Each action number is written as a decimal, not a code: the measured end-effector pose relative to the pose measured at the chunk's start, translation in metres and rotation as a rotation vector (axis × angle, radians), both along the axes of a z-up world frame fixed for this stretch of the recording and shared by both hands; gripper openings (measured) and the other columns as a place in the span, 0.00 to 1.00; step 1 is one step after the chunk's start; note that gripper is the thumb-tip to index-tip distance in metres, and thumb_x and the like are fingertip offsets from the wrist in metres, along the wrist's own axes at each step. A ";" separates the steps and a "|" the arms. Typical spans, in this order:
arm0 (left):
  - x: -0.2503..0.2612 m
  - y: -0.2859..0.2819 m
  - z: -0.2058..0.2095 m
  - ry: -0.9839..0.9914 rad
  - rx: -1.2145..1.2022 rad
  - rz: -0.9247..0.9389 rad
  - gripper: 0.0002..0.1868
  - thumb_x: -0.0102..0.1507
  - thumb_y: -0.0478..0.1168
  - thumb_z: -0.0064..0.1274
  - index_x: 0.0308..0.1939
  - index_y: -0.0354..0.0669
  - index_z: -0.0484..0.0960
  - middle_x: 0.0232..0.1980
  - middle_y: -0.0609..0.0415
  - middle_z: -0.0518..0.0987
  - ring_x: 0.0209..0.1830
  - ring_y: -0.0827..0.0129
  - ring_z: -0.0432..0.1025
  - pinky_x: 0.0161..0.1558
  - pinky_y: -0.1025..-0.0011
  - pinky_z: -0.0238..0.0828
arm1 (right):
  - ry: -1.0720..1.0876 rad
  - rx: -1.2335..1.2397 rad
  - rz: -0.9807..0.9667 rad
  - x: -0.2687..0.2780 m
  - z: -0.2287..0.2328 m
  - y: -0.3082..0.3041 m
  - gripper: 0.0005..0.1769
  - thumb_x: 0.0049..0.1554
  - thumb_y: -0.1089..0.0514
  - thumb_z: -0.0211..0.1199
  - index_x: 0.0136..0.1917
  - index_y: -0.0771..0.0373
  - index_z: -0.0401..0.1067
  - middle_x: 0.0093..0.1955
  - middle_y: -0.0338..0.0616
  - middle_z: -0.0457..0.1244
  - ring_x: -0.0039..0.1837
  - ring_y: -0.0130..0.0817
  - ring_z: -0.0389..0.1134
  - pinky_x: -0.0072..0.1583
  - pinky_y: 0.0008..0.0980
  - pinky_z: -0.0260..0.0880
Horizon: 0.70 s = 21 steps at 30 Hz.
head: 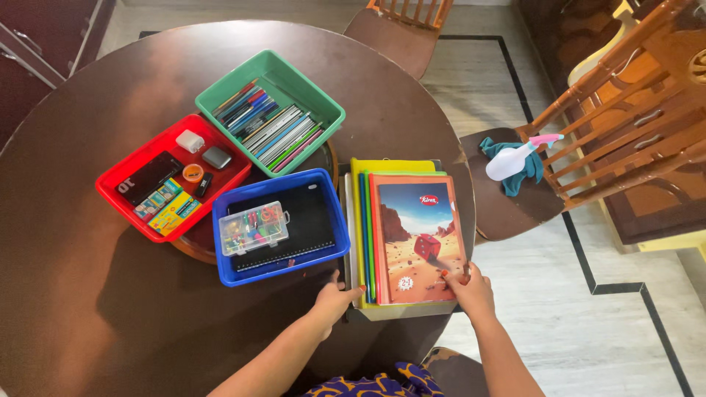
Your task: The person organizes stationery items on a round table. They move colored plastic trays containing pens, clips, and small accessories, then stack notebooks and folders, and place a spiral notebook into a blue tray.
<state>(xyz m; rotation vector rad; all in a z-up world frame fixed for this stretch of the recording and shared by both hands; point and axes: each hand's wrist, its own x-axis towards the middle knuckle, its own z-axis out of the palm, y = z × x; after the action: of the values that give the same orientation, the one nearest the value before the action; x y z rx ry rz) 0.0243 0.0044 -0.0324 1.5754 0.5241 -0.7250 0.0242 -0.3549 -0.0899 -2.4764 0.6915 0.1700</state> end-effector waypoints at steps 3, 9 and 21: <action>0.006 0.005 0.001 0.080 -0.029 0.018 0.57 0.56 0.51 0.65 0.81 0.45 0.46 0.73 0.42 0.70 0.71 0.55 0.67 0.67 0.57 0.64 | 0.014 0.034 0.025 0.003 0.002 -0.003 0.51 0.44 0.31 0.72 0.71 0.63 0.63 0.57 0.59 0.68 0.66 0.51 0.64 0.63 0.44 0.68; 0.013 0.004 0.018 0.124 -0.052 -0.050 0.58 0.54 0.54 0.67 0.81 0.50 0.50 0.72 0.38 0.71 0.72 0.52 0.66 0.68 0.55 0.63 | 0.120 0.286 -0.038 0.011 0.016 -0.010 0.54 0.43 0.36 0.77 0.71 0.67 0.58 0.58 0.55 0.68 0.59 0.43 0.73 0.59 0.39 0.73; -0.001 0.016 0.001 0.172 0.067 -0.237 0.62 0.55 0.65 0.64 0.81 0.44 0.46 0.72 0.37 0.71 0.71 0.47 0.66 0.63 0.54 0.68 | 0.098 0.889 -0.220 -0.061 0.017 -0.006 0.41 0.46 0.48 0.73 0.69 0.64 0.66 0.57 0.50 0.71 0.53 0.36 0.73 0.58 0.36 0.73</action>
<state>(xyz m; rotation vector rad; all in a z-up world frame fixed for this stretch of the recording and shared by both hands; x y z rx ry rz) 0.0233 0.0201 -0.0318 1.6641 0.4956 -1.0390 -0.0372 -0.3606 -0.0733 -1.5445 0.7180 0.4142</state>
